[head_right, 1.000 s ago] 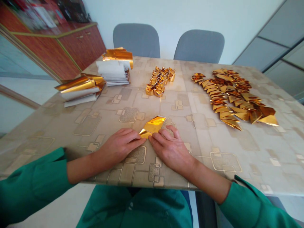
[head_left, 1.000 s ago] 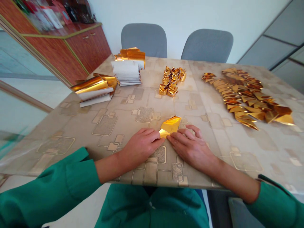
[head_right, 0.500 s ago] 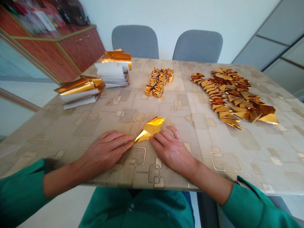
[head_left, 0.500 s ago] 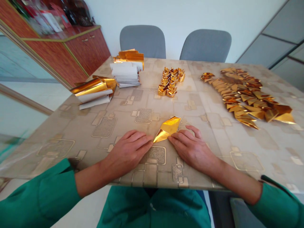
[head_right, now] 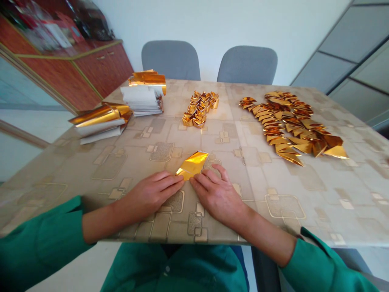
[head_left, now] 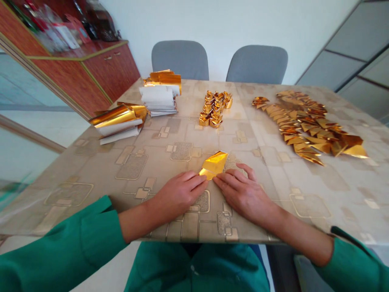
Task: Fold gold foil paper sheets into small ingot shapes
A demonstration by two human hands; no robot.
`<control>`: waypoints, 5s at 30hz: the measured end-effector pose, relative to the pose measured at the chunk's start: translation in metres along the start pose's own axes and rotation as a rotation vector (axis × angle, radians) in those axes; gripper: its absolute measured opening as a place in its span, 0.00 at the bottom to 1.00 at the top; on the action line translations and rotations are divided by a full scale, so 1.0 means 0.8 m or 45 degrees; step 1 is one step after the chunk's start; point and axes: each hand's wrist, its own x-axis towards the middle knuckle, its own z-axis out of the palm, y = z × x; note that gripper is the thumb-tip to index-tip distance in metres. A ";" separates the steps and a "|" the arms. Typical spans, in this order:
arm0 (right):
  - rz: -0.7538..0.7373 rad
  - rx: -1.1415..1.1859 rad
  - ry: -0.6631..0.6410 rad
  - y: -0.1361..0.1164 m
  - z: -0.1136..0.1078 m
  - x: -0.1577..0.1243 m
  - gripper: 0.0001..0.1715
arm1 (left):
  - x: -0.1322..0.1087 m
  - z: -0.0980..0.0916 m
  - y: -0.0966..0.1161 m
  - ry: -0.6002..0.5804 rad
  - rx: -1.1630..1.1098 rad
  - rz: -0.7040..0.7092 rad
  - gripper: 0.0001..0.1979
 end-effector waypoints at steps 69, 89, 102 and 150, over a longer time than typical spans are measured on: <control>0.462 0.894 -0.307 0.078 -0.003 0.091 0.04 | 0.030 0.016 -0.032 0.238 -0.357 -0.539 0.26; -0.344 0.190 0.030 0.045 -0.017 0.021 0.11 | 0.035 0.006 -0.024 0.147 -0.071 -0.036 0.11; -0.128 0.673 -0.207 0.059 -0.017 0.034 0.10 | 0.008 0.005 -0.024 0.148 -0.315 0.054 0.12; 0.245 0.318 -0.187 0.055 0.003 0.062 0.04 | 0.008 0.007 -0.017 -0.052 -0.185 0.076 0.19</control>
